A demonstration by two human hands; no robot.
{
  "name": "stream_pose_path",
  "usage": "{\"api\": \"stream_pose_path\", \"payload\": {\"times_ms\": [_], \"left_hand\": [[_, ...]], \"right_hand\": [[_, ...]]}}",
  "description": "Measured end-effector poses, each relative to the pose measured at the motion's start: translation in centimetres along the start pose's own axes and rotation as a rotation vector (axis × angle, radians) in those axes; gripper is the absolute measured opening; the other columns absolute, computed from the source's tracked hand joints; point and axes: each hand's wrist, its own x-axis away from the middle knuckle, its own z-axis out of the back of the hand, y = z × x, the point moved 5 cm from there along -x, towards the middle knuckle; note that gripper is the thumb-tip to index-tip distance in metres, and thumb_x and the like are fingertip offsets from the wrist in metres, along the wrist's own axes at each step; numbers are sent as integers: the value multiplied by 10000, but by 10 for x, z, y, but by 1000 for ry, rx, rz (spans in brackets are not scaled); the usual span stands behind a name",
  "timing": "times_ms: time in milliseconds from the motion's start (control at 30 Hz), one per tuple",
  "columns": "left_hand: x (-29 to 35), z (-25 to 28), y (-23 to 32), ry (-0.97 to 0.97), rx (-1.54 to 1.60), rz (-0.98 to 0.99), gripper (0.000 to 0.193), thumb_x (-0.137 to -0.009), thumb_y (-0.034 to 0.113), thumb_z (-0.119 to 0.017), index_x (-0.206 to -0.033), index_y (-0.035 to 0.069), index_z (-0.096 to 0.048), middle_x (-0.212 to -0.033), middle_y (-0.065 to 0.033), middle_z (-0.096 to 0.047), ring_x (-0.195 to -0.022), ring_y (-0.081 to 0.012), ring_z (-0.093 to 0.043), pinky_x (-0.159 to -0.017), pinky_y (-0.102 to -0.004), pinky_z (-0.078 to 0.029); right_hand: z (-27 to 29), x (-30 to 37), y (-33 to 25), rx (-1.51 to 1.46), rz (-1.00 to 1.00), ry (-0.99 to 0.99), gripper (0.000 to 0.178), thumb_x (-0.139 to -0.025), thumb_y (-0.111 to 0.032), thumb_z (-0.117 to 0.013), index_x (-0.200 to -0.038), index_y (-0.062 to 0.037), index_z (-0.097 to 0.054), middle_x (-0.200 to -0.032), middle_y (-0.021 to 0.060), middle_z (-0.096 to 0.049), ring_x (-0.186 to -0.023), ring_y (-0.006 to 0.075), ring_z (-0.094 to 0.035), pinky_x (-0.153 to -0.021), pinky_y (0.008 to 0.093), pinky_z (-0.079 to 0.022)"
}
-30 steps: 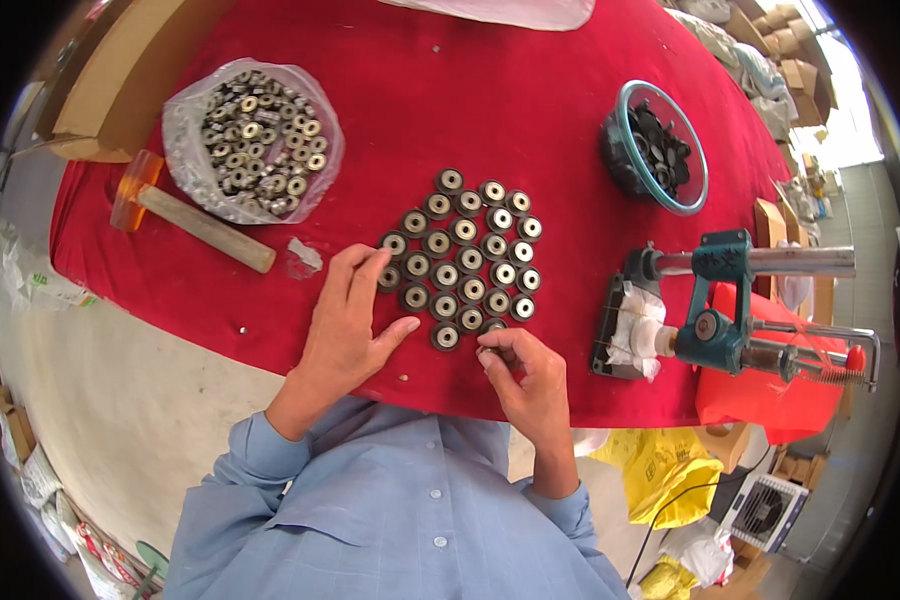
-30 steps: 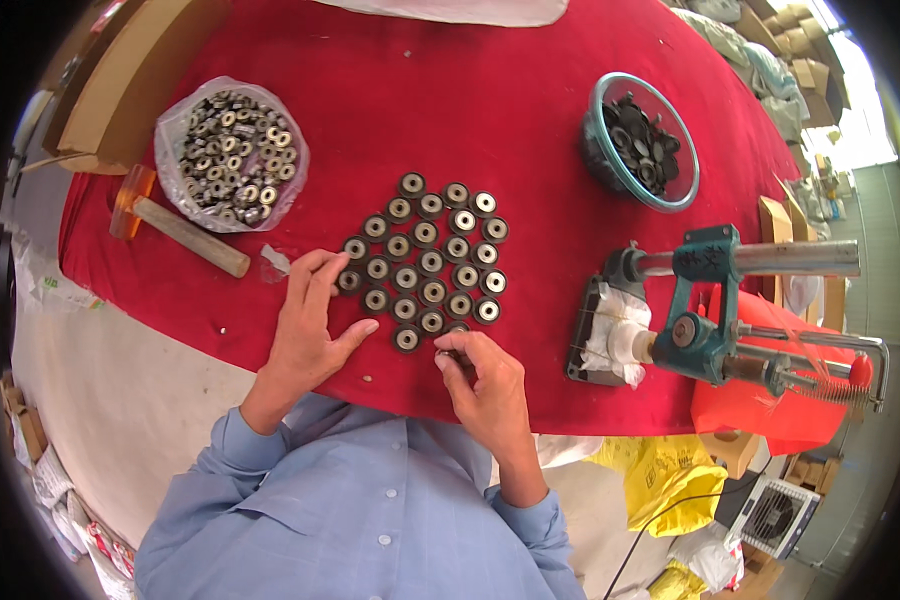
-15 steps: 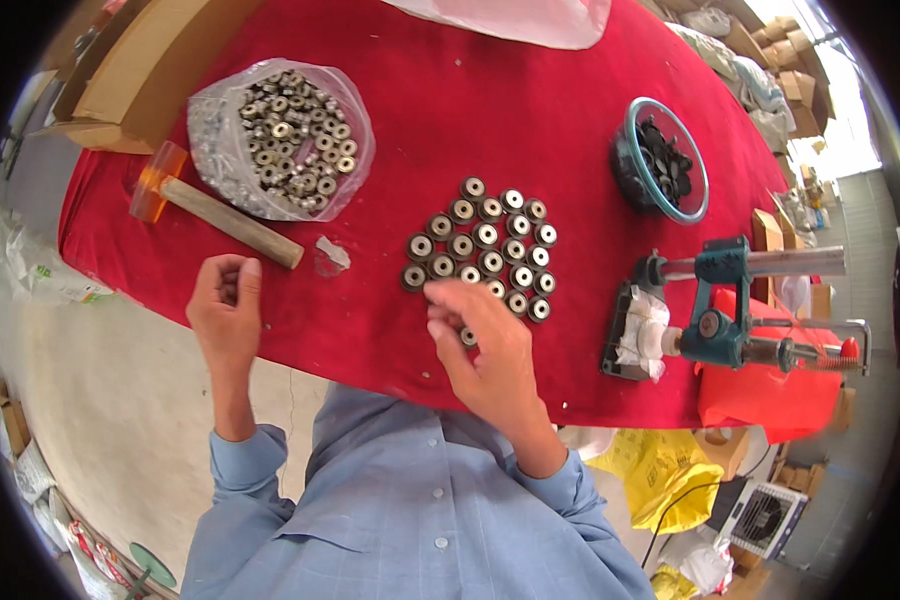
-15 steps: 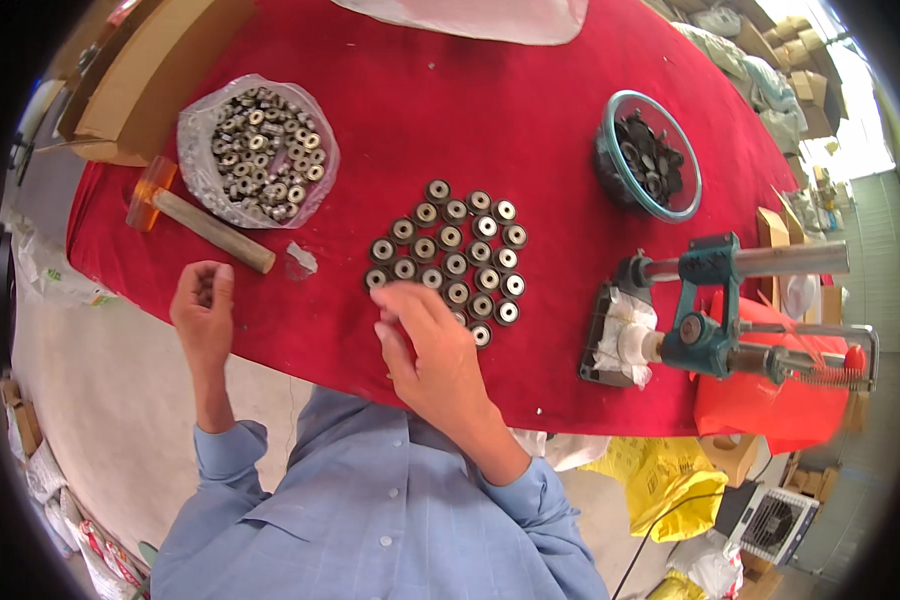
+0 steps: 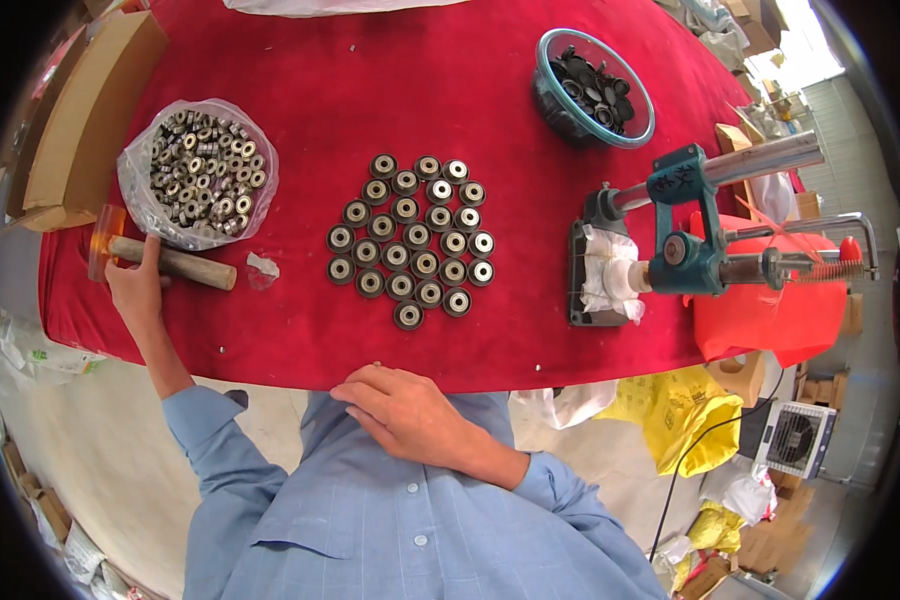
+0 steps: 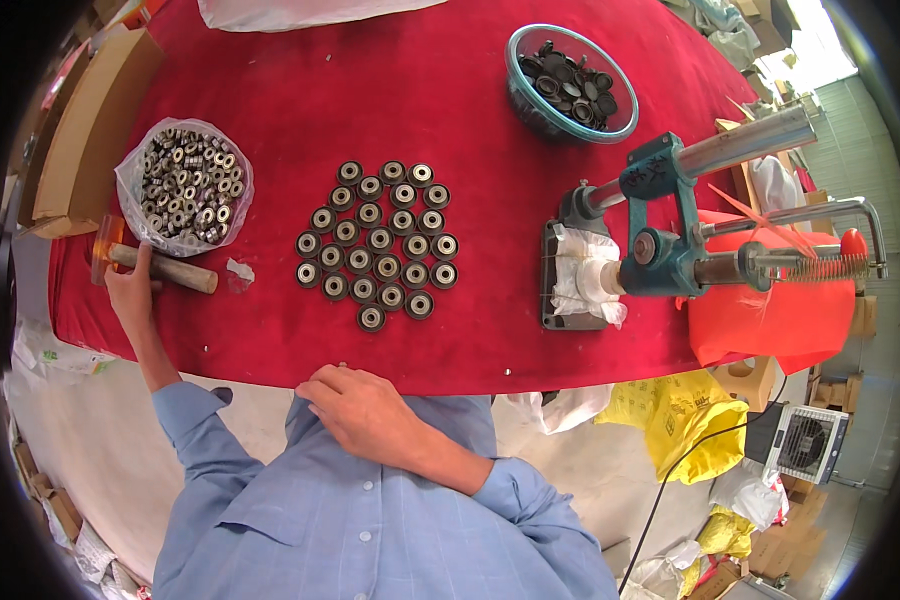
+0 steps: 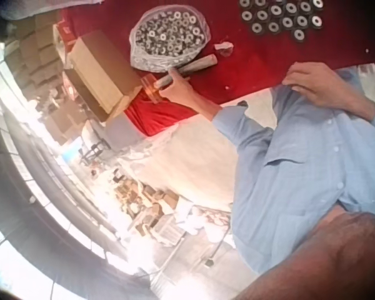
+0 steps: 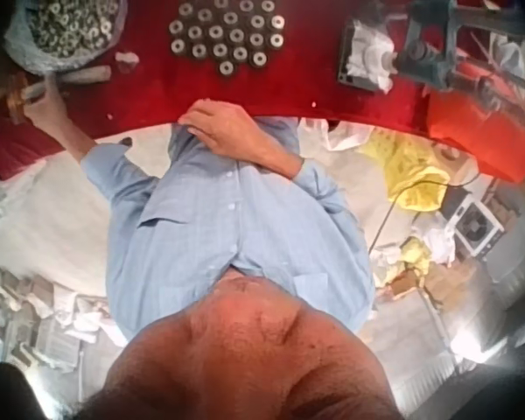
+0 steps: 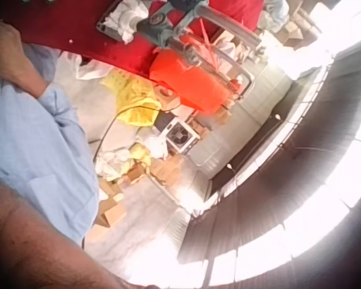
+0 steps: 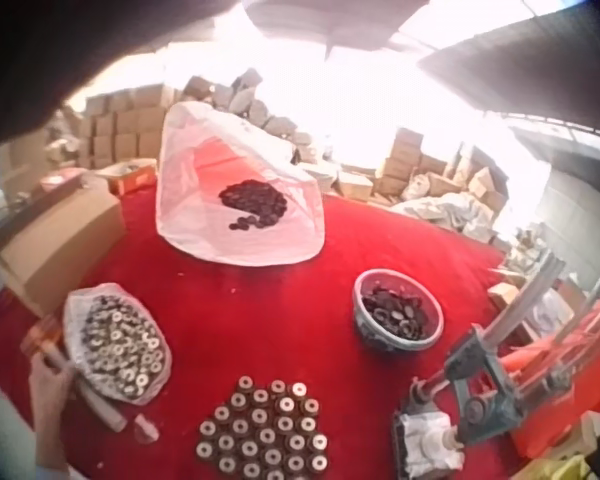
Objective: The person arranges dark circular discs on a red table, then places metallic snap fastener components into each disc. They use a rubber mallet to tap the assembled fasteners to seat the components. The person continues assembling and tapping the fasteners in batches.
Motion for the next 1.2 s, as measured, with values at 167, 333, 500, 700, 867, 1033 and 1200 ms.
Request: {"api": "stream_pose_path", "payload": {"times_ms": [167, 333, 500, 700, 867, 1033, 1200], "left_hand": [[-28, 11, -48, -197, 346, 278, 608, -945, 375, -814, -1360, -33, -638, -997, -73, -728, -675, -122, -674, -579, -230, -514], [55, 40, -6, -211, 1004, 155, 520, -1009, 244, -727, -1436, -14, -578, -1219, -114, -691, -895, -110, -669, -625, -226, -512], [180, 40, 72, -687, 970, -137, 588, -930, 207, -810, -1418, -25, -578, -1210, -149, -702, -976, -172, -691, -681, -228, -534], [251, 1, 169, -991, 1075, -156, 513, -922, 120, -790, -1364, -45, -589, -1184, -164, -716, -1100, -237, -716, -978, -361, -593], [261, -34, 200, -1196, 1048, -129, 524, -967, 97, -748, -1427, -64, -556, -1331, -207, -661, -1225, -303, -682, -1056, -420, -555], [258, -54, 201, -830, 298, -895, 812, -928, 285, -813, -1582, -26, -447, -1632, -268, -374, -1495, -436, -418, -1193, -550, -375], [251, -85, 175, -682, -62, -931, 1006, -889, 431, -824, -1658, 1, -339, -1738, -259, -245, -1612, -449, -235, -1279, -614, -223]], "right_hand": [[4, -19, -6, -108, 28, 19, 275, -949, -46, -722, -1219, -10, -682, -1127, 121, -698, -968, 307, -726, -798, 407, -611], [23, -38, -15, -298, 7, 59, 374, -958, -58, -722, -1319, 1, -644, -1168, 151, -683, -981, 327, -722, -811, 419, -613], [28, -45, -23, -244, 57, -40, 754, -938, -108, -761, -1603, -19, -416, -1217, 175, -661, -1116, 357, -671, -878, 468, -586], [72, -29, -27, 160, 12, -29, 968, -888, -131, -797, -1675, 23, -255, -1158, 174, -631, -1030, 368, -616, -891, 460, -548], [92, -20, -21, -153, 14, 207, 928, -919, -43, -767, -1687, 15, -250, -1551, 245, -548, -1121, 374, -716, -977, 448, -583], [134, 12, 10, -87, -258, 398, 765, -969, -22, -717, -1657, -23, -384, -1532, 215, -599, -1157, 258, -711, -997, 375, -567], [163, 19, 53, 79, -513, 538, 688, -1034, 13, -607, -1678, -134, -415, -945, 1, -615, -711, 59, -533, -620, 215, -457]]}}
